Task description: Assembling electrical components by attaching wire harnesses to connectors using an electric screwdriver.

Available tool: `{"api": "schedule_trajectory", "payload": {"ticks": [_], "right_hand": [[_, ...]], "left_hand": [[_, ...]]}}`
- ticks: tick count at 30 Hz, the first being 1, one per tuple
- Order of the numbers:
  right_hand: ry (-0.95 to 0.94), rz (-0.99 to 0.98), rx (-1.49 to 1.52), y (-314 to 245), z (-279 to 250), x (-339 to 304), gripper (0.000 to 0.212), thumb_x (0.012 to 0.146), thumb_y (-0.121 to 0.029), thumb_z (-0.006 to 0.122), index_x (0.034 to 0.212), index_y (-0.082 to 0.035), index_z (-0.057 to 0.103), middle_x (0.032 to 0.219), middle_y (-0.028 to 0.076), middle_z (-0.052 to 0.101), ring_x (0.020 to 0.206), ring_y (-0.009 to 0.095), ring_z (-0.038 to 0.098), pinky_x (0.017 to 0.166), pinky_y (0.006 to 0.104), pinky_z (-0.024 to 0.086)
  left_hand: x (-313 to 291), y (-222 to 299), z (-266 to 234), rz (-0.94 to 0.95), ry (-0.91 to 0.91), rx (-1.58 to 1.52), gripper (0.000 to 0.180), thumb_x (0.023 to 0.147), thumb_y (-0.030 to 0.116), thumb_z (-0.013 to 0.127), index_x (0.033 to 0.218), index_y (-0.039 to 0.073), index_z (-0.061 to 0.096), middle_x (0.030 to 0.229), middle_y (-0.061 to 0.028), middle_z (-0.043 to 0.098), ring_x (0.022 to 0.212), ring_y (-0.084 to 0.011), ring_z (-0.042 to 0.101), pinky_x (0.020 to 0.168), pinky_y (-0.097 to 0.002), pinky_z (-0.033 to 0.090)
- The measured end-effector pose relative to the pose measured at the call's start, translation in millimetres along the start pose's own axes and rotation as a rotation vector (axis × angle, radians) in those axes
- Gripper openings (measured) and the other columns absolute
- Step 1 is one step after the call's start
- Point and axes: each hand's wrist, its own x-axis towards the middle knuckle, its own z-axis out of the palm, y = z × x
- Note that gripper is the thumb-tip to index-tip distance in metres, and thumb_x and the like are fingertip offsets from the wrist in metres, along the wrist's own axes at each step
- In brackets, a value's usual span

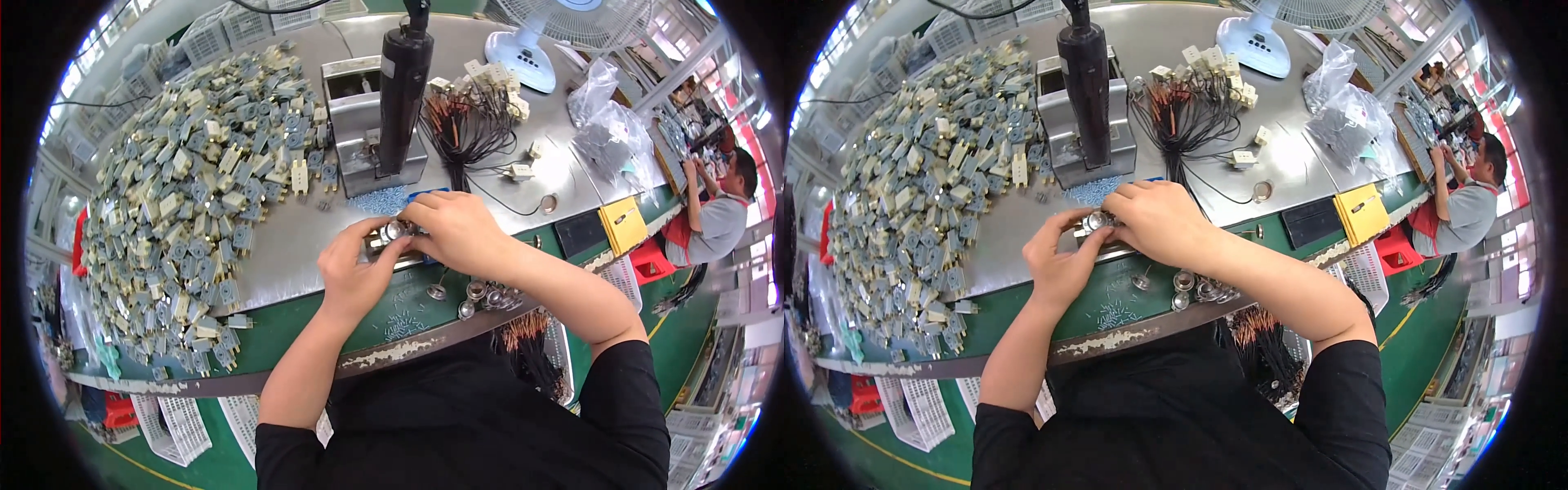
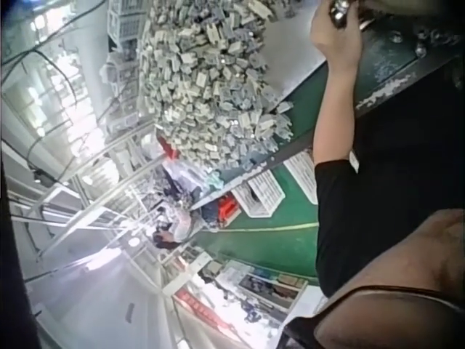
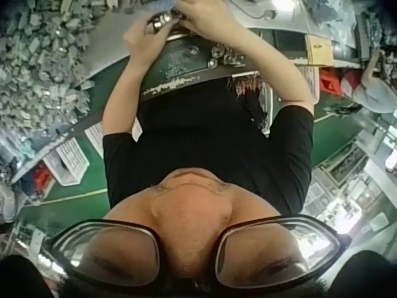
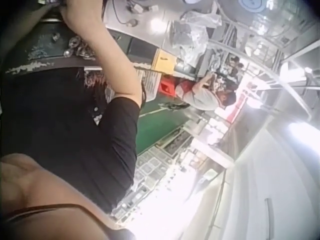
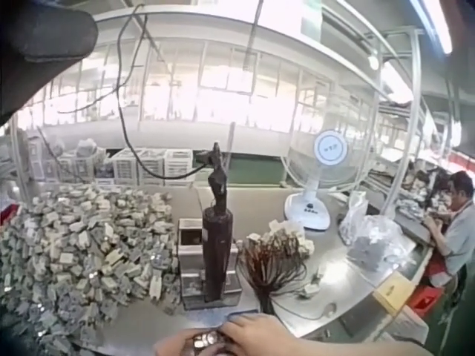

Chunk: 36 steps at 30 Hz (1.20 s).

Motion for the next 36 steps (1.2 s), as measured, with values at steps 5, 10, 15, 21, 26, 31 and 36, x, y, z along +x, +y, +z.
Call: {"api": "schedule_trajectory", "payload": {"ticks": [5,10,15,21,26,31,36], "right_hand": [[-0.023,-0.017,-0.034,11,-12,-1,0.036,0.082,-0.028,0.082,0.107,-0.008,0.068,0.091,0.008,0.070,0.091,0.031,0.072,0.076,0.0429,0.056],[0.095,0.128,0.141,43,-80,24,0.035,0.085,-0.024,0.085,0.102,0.001,0.068,0.089,0.012,0.072,0.081,0.032,0.072,0.072,0.0404,0.056],[0.071,0.356,0.480,122,-123,36,0.027,0.100,-0.019,0.074,0.116,0.003,0.071,0.097,0.003,0.073,0.086,0.006,0.059,0.078,0.0254,0.050],[0.307,0.502,0.459,228,-114,27,0.026,0.105,-0.025,0.065,0.096,-0.001,0.068,0.089,0.000,0.069,0.082,0.008,0.058,0.076,0.0266,0.045],[0.460,0.350,-0.307,271,-86,27,0.038,0.096,-0.041,0.071,0.103,-0.004,0.066,0.073,0.010,0.058,0.063,0.024,0.058,0.060,0.0396,0.047],[0.522,0.356,-0.405,295,-79,11,0.049,0.093,-0.043,0.076,0.119,-0.004,0.060,0.073,0.007,0.058,0.062,0.023,0.057,0.060,0.0378,0.046],[0.674,0.499,-0.026,244,-73,-3,0.043,0.094,-0.029,0.081,0.112,0.002,0.057,0.072,0.000,0.053,0.065,0.008,0.047,0.060,0.0250,0.039]], "left_hand": [[1,10,-5,-0.070,-0.084,0.009,0.062,0.075,0.011,0.095,0.126,-0.004,0.065,0.107,-0.0159,0.078,0.101,-0.0229,0.077,0.092,-0.0365,0.061],[9,7,-15,-0.022,-0.171,-0.057,0.072,0.077,0.027,0.094,0.132,-0.005,0.060,0.109,-0.0180,0.077,0.103,-0.0282,0.077,0.091,-0.0381,0.060],[9,-1,-22,0.129,-0.243,0.030,0.042,0.082,0.026,0.087,0.111,-0.001,0.072,0.100,-0.0148,0.078,0.088,-0.0302,0.078,0.077,-0.0347,0.060],[14,-8,-11,0.235,-0.283,-0.006,0.030,0.079,0.021,0.087,0.097,0.002,0.073,0.093,-0.0121,0.077,0.082,-0.0288,0.076,0.072,-0.0354,0.060],[11,-14,-2,0.231,-0.320,-0.058,0.023,0.087,0.022,0.081,0.090,0.001,0.072,0.081,-0.0116,0.075,0.073,-0.0274,0.074,0.067,-0.0358,0.058],[13,-16,3,0.214,-0.336,-0.072,0.020,0.087,0.019,0.078,0.089,0.000,0.071,0.077,-0.0111,0.073,0.069,-0.0268,0.072,0.064,-0.0356,0.057],[12,-17,-1,0.182,-0.354,-0.064,0.024,0.082,0.019,0.085,0.088,0.000,0.072,0.080,-0.0100,0.074,0.068,-0.0250,0.072,0.064,-0.0336,0.057]]}}
